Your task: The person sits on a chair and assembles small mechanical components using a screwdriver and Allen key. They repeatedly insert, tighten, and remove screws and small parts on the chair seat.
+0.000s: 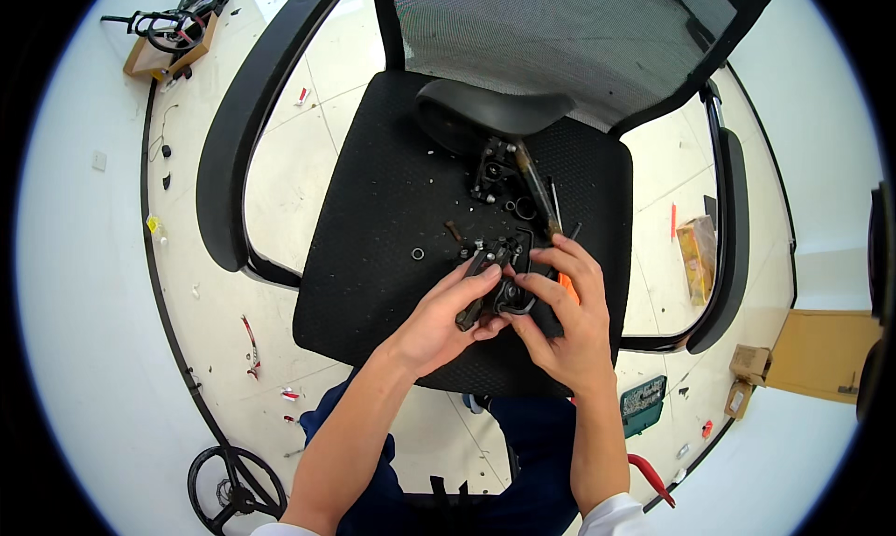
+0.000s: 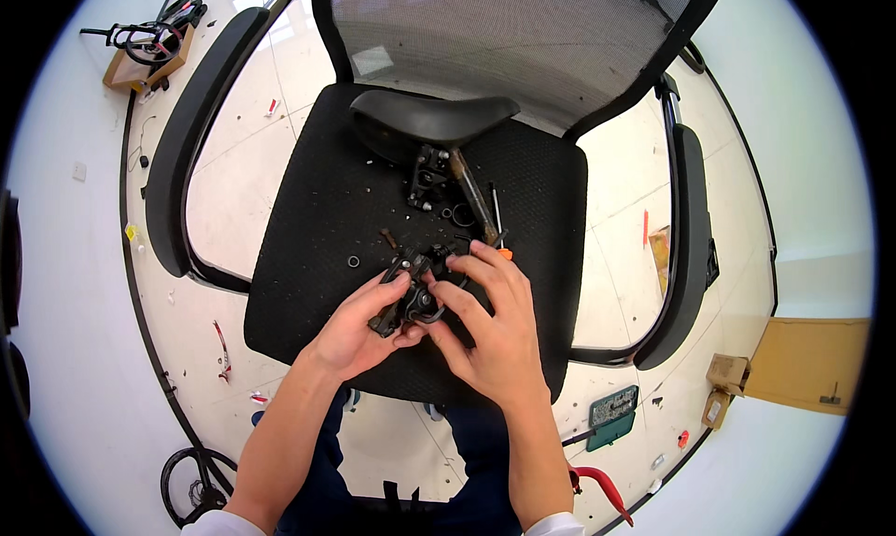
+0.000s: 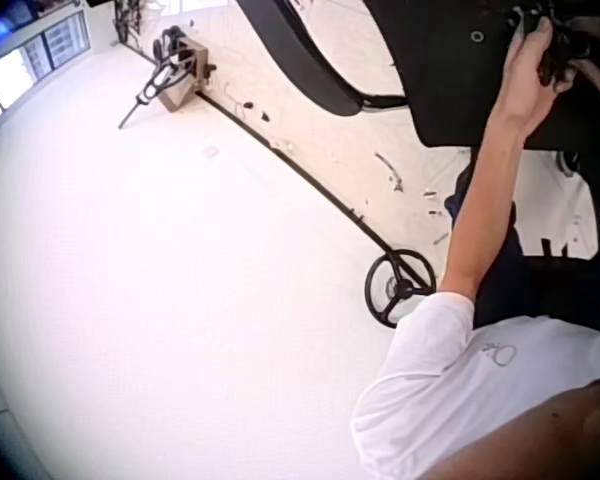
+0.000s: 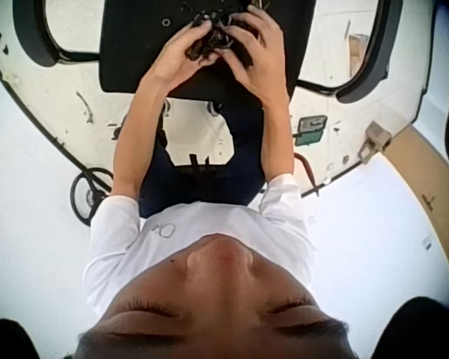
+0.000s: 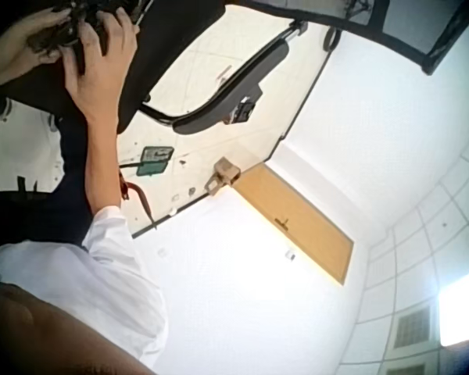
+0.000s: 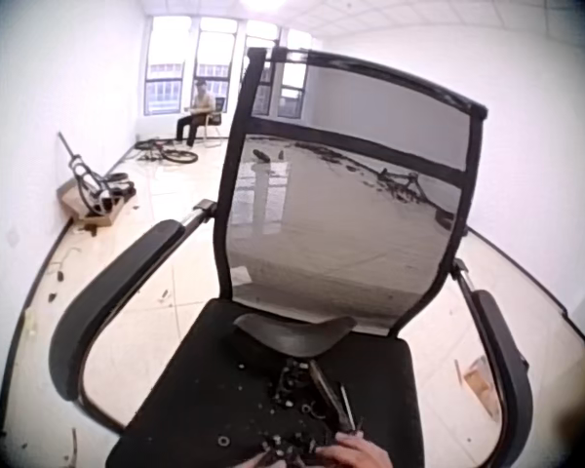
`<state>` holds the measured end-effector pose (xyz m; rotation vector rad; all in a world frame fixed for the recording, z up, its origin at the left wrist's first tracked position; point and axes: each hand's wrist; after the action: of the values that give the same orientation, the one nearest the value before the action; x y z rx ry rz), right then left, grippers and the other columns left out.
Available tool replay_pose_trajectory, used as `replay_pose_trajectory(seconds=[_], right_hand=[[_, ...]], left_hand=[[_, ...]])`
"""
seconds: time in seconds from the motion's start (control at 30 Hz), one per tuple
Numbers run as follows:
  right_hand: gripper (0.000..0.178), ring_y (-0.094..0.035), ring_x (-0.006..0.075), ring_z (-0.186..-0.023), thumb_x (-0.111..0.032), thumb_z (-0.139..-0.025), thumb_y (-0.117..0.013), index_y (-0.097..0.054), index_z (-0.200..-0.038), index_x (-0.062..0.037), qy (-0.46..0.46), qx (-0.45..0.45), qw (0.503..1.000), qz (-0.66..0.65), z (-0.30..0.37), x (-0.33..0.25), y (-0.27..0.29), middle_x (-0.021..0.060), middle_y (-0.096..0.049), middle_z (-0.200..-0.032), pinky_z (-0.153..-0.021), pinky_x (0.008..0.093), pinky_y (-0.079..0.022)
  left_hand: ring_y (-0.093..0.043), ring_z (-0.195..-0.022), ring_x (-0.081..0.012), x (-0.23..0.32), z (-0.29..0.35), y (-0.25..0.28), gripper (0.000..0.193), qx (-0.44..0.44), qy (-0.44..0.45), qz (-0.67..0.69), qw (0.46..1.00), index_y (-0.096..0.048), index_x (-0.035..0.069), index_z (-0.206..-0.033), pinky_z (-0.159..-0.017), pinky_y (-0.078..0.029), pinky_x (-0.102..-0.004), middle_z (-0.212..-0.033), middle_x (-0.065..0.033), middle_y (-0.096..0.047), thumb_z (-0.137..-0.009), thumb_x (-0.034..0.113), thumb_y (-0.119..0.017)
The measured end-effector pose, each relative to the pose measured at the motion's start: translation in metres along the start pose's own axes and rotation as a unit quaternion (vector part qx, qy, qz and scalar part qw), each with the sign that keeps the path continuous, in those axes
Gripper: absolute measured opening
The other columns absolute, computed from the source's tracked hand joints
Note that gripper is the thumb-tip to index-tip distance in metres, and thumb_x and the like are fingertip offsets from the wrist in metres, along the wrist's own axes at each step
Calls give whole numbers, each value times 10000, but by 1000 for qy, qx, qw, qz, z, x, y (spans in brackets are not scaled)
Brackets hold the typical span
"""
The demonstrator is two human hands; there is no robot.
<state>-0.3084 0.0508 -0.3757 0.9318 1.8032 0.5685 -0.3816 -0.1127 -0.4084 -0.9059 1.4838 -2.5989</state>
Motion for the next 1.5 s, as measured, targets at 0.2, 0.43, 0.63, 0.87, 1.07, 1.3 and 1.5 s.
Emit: replay_pose_trajectory(seconds=[0.2, 0.43, 0.63, 0.87, 1.07, 1.3, 1.5], right_hand=[[373, -587, 263, -1101, -52, -647, -784, -662, -998, -80, 23, -18, 1000, 9, -1, -2, 2, 46, -660, -1037, -965, 435, -412], [341, -629, 253, -997, 31, -647, -749, -674, -969, -52, 31, 4, 999, -23, -1, -3, 4, 51, -694, -1023, -904, 386, -446], [311, -645, 249, -942, 74, -646, -729, -683, -933, -37, -4, 14, 998, -67, 0, -2, 5, 68, -706, -1025, -833, 344, -495], [316, -660, 269, -927, 88, -650, -727, -678, -943, -20, -13, 41, 995, -88, 1, -2, 1, 91, -707, -1033, -824, 337, -525], [323, -623, 312, -1050, 12, -710, -708, -653, -1026, -17, -29, 49, 998, -16, -3, 2, 12, 117, -674, -1118, -909, 399, -482], [246, -653, 230, -779, 4, -804, -691, -706, -1047, -27, -93, -3, 994, 57, 14, 4, 7, 94, -700, -834, -720, 309, -502], [418, -671, 202, -630, 3, -743, -726, -627, -1149, -15, -52, 1, 998, -46, 27, -41, -10, 101, -696, -837, -579, 287, -525]], left_hand=[[-566, -772, -135, 0, -2, 4, 297, -44, -3, 8, 999, -526, 47, -1163, -623, -401, -250, -950, -82, -616, -1025, 288, -421], [-526, -649, -144, 4, 0, -6, 256, -51, 34, -11, 998, -519, 43, -1084, -508, -339, -243, -822, -68, -566, -1016, 267, -416], [-504, -625, -126, 0, 0, -2, 233, -41, 85, 13, 995, -525, 71, -1013, -482, -313, -227, -798, -52, -547, -1015, 287, -436], [-505, -658, -124, -5, -2, -16, 223, -6, 26, 73, 997, -547, 69, -1070, -515, -342, -225, -883, -81, -578, -998, 268, -479], [-499, -689, -120, -10, -5, -6, 250, -33, 1, 128, 991, -560, 65, -1115, -546, -351, -226, -913, -91, -569, -997, 268, -473], [-488, -705, -119, 0, -5, -3, 237, 2, -113, 128, 985, -565, 109, -1126, -592, -357, -242, -942, -81, -547, -1011, 292, -469], [-477, -723, -116, 5, -6, -3, 217, 98, -186, 60, 976, -519, 110, -1132, -629, -370, -253, -936, -70, -541, -976, 262, -531]])
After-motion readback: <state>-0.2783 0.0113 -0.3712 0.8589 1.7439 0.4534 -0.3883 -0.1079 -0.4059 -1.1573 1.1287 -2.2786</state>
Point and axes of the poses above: each hand's wrist, its own z-axis away from the middle knuckle, its own y-axis out of the back of the hand, x = y × z
